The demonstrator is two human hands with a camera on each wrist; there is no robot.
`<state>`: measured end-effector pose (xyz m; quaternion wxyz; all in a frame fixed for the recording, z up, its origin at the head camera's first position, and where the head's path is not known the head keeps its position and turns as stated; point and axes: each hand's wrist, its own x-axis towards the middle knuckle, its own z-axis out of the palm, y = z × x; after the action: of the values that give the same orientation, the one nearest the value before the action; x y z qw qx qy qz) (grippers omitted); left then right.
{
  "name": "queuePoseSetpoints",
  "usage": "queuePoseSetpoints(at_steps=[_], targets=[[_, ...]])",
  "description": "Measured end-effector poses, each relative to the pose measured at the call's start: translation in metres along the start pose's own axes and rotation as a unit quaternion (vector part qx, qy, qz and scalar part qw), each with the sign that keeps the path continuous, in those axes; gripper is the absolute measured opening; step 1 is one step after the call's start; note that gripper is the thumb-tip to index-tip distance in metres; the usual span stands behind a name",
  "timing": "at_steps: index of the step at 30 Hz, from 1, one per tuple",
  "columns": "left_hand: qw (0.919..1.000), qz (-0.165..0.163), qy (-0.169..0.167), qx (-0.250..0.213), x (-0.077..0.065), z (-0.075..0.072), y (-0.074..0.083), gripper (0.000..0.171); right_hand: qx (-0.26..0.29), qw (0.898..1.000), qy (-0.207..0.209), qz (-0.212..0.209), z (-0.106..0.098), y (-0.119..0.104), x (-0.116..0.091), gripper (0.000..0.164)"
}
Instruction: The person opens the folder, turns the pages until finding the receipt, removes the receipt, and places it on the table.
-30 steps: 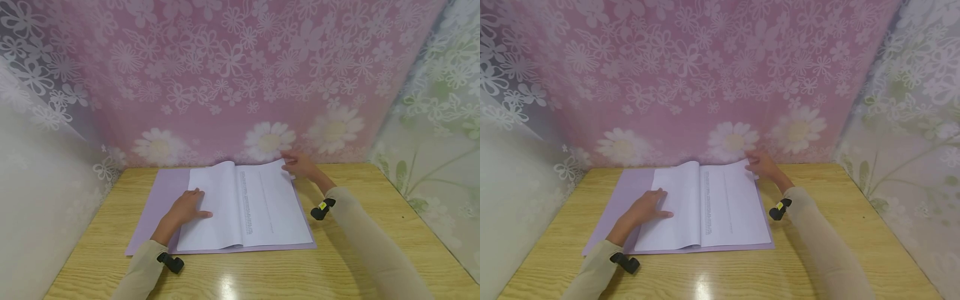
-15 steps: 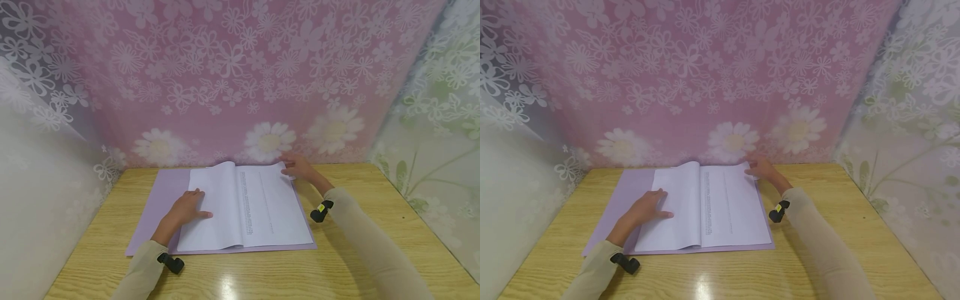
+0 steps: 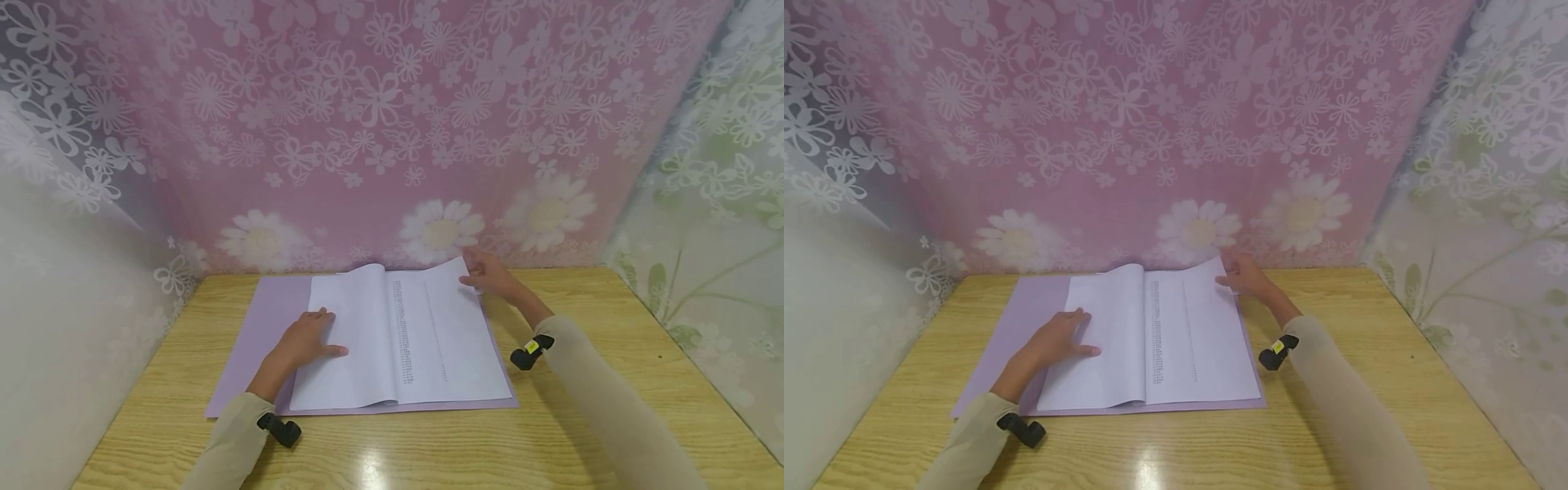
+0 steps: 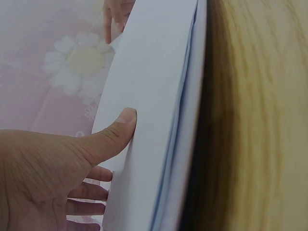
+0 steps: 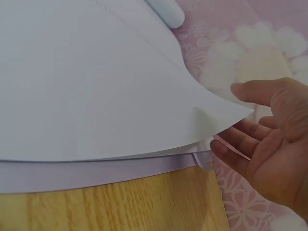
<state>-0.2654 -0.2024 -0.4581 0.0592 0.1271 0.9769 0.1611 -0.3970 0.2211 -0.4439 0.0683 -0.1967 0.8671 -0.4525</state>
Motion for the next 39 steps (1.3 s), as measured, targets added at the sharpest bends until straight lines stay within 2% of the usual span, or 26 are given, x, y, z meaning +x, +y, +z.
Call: queuePoseSetpoints(at_steps=[5, 11, 14, 18, 23, 27, 34, 39], targets=[[1.0, -0.001, -0.004, 0.001, 0.0, -0.001, 0.002, 0.088, 0.046, 0.998, -0.041, 0.007, -0.003, -0.005, -0.015, 0.076], [1.0, -0.001, -0.004, 0.004, 0.0, 0.0, 0.001, 0.088, 0.106, 0.987, -0.107, 0.059, -0.007, -0.011, -0.033, 0.069], [1.0, 0.0, -0.003, 0.006, 0.0, 0.0, 0.001, 0.088, 0.134, 0.98, -0.134, 0.054, -0.005, -0.015, -0.039, 0.064], [1.0, -0.003, -0.004, 0.006, 0.001, 0.0, 0.0, 0.088, 0.163, 0.973, -0.16, 0.027, 0.002, -0.022, -0.042, 0.056], [1.0, -0.002, -0.003, 0.004, 0.0, -0.001, 0.001, 0.088, 0.121, 0.979, -0.164, 0.0, 0.014, -0.033, -0.048, 0.055], [1.0, -0.001, -0.004, 0.001, 0.001, -0.001, 0.002, 0.088, 0.103, 0.977, -0.183, -0.029, 0.024, -0.037, -0.049, 0.059], [0.9999, -0.009, -0.005, -0.008, 0.002, 0.001, -0.001, 0.089, 0.069, 0.977, -0.201, -0.014, 0.036, -0.045, -0.048, 0.066], [0.9998, -0.009, -0.006, -0.018, 0.002, 0.001, -0.003, 0.089, 0.053, 0.975, -0.21, -0.041, 0.043, -0.05, -0.047, 0.067]])
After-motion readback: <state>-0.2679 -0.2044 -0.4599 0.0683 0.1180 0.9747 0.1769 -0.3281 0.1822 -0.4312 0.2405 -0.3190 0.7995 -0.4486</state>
